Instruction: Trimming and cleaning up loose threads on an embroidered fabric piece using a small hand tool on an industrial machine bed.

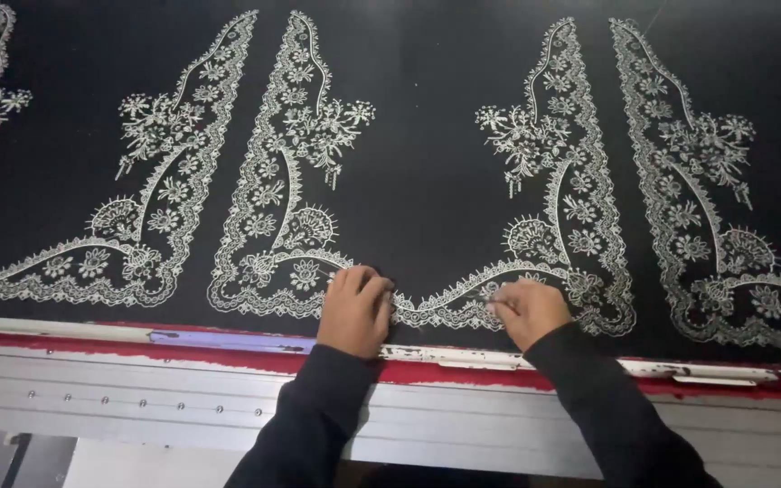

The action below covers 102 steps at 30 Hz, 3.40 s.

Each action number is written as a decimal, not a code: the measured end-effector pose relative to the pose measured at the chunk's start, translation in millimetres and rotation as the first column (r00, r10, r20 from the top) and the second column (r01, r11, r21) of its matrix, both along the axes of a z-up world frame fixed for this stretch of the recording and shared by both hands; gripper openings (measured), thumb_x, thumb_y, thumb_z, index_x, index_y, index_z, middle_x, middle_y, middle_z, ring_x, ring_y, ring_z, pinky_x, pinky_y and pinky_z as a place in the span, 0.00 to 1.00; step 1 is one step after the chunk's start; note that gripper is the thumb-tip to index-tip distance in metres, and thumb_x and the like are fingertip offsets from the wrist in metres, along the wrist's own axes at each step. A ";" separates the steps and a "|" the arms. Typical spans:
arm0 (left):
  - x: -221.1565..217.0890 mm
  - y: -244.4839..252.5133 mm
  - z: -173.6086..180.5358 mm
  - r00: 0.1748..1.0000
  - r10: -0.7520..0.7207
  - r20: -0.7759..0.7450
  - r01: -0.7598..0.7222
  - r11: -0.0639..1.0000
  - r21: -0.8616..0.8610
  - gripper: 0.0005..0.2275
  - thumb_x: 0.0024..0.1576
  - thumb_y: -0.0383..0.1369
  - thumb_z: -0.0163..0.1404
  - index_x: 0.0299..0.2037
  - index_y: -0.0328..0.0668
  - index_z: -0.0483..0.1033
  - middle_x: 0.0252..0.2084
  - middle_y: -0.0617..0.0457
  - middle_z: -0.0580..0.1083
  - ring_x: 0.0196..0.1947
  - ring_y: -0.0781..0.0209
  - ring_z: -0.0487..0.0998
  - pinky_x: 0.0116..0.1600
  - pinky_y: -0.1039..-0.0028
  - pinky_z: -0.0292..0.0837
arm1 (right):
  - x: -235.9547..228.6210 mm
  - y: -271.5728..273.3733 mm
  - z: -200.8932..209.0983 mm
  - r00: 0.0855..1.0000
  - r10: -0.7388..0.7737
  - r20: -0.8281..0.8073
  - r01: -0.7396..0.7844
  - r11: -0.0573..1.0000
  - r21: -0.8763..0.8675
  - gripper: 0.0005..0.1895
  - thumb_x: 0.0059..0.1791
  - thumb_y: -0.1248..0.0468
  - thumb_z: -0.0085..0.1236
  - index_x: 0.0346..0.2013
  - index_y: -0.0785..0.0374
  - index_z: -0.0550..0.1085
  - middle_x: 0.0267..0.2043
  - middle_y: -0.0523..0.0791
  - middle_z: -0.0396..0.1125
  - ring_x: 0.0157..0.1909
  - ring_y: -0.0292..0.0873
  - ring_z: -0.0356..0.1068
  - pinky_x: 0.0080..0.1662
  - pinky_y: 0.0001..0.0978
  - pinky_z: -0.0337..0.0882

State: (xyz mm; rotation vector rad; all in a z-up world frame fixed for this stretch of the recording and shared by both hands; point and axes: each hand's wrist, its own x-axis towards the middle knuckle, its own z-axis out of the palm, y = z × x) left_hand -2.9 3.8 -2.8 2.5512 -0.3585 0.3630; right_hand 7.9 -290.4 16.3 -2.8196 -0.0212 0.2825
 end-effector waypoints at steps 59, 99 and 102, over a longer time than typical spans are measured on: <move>0.4 -0.2 -5.4 0.999 0.049 -0.011 -0.048 0.999 0.026 0.05 0.57 0.28 0.49 0.38 0.52 0.75 0.40 0.53 0.68 0.47 0.47 0.73 0.51 0.60 0.71 | 28.3 -2.9 -2.1 0.985 0.082 0.150 -0.117 0.962 0.245 0.03 0.54 0.65 0.51 0.40 0.55 0.74 0.25 0.43 0.74 0.31 0.47 0.77 0.38 0.38 0.75; -16.2 2.9 11.8 0.979 0.156 -0.130 -0.174 0.973 -0.148 0.08 0.59 0.23 0.48 0.37 0.50 0.77 0.41 0.54 0.70 0.49 0.52 0.73 0.56 0.64 0.72 | 6.4 90.1 -19.1 0.946 0.285 0.153 -0.320 0.897 0.304 0.05 0.51 0.68 0.49 0.38 0.52 0.66 0.34 0.44 0.75 0.42 0.52 0.78 0.43 0.43 0.75; -12.9 4.6 2.2 0.983 0.141 -0.114 -0.156 0.978 -0.138 0.08 0.57 0.23 0.49 0.37 0.51 0.78 0.41 0.54 0.70 0.49 0.50 0.72 0.57 0.63 0.72 | -4.4 78.5 4.6 0.972 0.236 0.005 -0.232 0.951 0.206 0.09 0.52 0.66 0.45 0.45 0.51 0.69 0.40 0.49 0.76 0.47 0.56 0.77 0.48 0.50 0.74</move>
